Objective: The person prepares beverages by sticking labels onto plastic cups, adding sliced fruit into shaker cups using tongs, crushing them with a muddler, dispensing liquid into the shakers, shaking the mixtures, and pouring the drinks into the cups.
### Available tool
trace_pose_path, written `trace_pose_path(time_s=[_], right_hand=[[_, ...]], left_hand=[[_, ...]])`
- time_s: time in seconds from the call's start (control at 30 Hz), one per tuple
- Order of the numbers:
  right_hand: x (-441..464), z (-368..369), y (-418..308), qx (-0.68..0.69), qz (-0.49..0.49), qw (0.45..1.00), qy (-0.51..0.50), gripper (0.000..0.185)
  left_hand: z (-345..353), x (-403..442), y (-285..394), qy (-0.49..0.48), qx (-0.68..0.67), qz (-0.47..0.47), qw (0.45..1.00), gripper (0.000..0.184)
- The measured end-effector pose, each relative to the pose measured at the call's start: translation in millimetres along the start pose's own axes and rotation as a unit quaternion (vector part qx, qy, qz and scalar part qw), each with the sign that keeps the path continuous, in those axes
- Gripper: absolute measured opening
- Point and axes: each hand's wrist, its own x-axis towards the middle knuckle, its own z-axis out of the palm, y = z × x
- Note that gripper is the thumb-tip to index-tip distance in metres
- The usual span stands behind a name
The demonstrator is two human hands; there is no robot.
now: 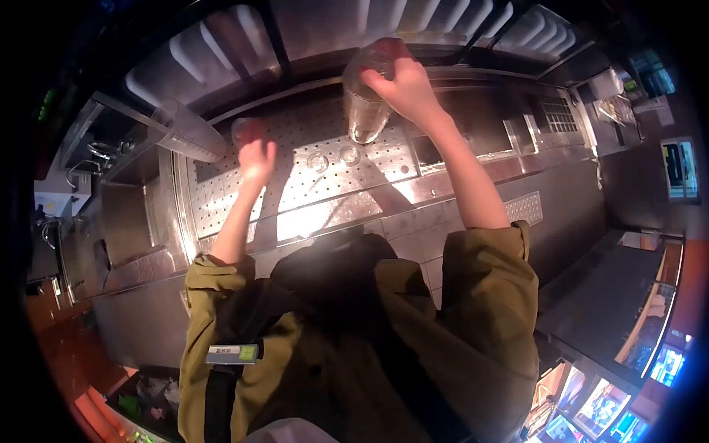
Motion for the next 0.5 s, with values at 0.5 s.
trace_pose_path(time_s=[0.5], right_hand=[[-10.7,15.9,16.9,0.121,-0.019,0.989,0.082,0.063]], left_hand=[[42.9,-64.4,59.5,-0.07,-0.028,0.023,0.997,0.057]])
